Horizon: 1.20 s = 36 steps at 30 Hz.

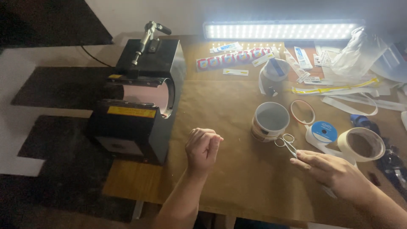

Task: The person operates a mug heat press machine, removing a mug from the device. They then pick up a sheet of printed stickers and use scissors to cut out individual sticker strips from the sheet.

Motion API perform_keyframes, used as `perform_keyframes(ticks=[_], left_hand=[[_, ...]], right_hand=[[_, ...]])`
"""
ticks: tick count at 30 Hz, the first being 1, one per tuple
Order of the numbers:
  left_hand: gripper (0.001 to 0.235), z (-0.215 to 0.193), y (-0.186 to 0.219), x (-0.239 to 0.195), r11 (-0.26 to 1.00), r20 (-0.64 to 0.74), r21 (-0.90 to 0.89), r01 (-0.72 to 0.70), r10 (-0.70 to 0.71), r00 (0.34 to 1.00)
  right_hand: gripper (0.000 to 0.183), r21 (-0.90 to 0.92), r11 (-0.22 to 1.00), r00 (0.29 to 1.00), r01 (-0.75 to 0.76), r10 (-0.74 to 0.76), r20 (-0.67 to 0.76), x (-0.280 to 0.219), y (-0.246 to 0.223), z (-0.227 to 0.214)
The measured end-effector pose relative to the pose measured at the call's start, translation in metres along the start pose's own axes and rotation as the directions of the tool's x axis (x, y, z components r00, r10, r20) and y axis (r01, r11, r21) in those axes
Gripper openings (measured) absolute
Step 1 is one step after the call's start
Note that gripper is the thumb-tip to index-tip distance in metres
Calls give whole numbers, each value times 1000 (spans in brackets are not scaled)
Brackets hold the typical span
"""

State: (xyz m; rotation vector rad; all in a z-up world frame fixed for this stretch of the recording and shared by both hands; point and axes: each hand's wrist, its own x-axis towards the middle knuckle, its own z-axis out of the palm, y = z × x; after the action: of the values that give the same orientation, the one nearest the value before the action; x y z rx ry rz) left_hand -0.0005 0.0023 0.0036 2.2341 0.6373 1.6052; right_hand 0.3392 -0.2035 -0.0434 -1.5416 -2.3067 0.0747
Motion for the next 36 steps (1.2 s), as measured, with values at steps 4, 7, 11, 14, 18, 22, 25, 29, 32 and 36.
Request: perform_keyframes(ticks=[4,7,11,14,18,22,25,29,32,36], left_hand=[[33,-2,-3,0,1000,-1,-3,-21,21,1000],[30,-3,1,0,1000,-53,-22,-11,10,999],[33,-7,0,0,1000,-62,-9,-24,24,998],[30,-8,-2,-1,999,-75,-20,-36,35,997],[31,-9,-2,-2,999,-47,-35,-16,14,999],[31,-11,-3,-1,999,-62,-33,-12,10,998],[27,-11,-1,0,999,-53,-39,-6,4,999],[32,-10,-1,1,999,-42,-29,-38,36,998],[31,-14,3,3,999,-81,-39,-31,28,996],[32,-16,2,5,999,-76,-44,-29,25,997]], right_hand=[[47,-34,999,1000,-27,27,12,0,9,10],[49,-68,996,998,55,-58,-38,13,0,9],[47,-62,995,995,71,-76,-72,37,1,8],[57,-79,991,994,106,-108,-27,54,12,17],[43,107,993,999,-45,48,-23,81,12,24],[41,66,998,998,2,3,-69,84,14,21],[41,-1,999,992,-48,48,-116,67,35,29],[45,-13,998,993,-58,57,-107,74,33,17],[42,-12,996,984,-93,90,-156,81,31,18],[47,-58,976,965,-209,197,-174,92,35,25]])
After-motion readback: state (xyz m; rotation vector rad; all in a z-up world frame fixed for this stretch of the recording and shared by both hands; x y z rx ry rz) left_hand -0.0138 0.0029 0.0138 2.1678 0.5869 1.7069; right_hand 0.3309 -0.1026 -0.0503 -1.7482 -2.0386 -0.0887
